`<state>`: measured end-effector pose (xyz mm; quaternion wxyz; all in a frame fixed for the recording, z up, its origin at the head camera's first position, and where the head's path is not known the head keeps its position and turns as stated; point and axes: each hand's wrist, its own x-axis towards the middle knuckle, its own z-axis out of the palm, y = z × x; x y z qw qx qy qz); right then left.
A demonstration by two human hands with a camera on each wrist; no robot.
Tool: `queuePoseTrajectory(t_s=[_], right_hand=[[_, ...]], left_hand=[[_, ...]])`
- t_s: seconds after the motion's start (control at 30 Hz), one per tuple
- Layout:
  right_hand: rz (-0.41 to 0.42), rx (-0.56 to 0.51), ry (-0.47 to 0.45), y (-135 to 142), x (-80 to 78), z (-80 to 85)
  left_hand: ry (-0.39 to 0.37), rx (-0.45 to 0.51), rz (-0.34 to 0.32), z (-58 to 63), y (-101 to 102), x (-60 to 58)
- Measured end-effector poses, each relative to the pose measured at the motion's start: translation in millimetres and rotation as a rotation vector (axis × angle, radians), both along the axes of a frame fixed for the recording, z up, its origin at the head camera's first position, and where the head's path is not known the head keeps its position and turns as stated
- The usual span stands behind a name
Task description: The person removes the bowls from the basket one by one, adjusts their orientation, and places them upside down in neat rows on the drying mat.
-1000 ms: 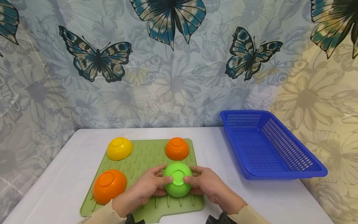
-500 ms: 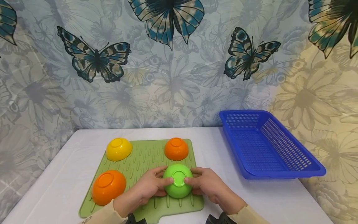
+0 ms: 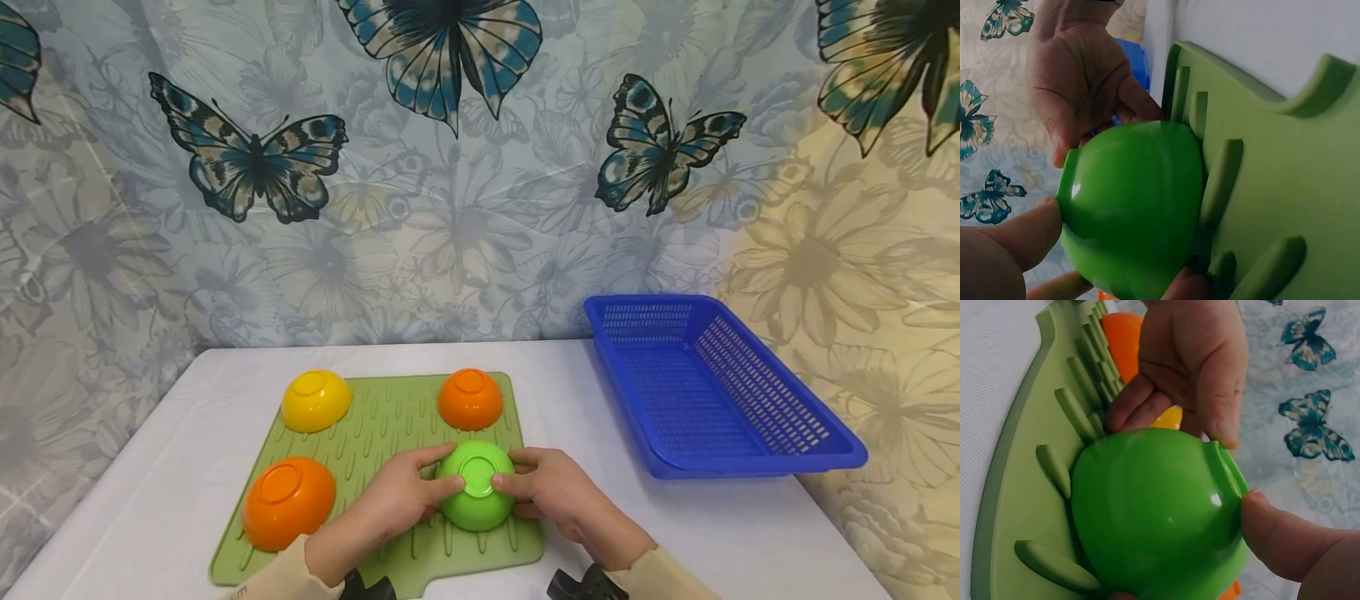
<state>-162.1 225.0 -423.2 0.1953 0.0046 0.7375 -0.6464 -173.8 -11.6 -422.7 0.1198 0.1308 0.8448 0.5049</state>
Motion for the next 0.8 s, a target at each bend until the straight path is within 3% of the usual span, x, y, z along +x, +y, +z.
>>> queuePoseTrajectory(t_s=[0.33,0.6,0.8], right_hand=[[0.001,0.015,0.002,-3.6,0.0,2.0],[0.000,0.040,0.000,-3.2,-2.4,1.0],[0.009,0.097,0.007,-3.9,-0.7,4.9]], left_hand=[[0.097,-0.071,-0.046,-6.1,-1.7,0.6],[0.224,-0.179,-0.125,-7.9,-0.6,2.7],[0.246,-0.215,-0.141,-9.6,-1.5,0.2]])
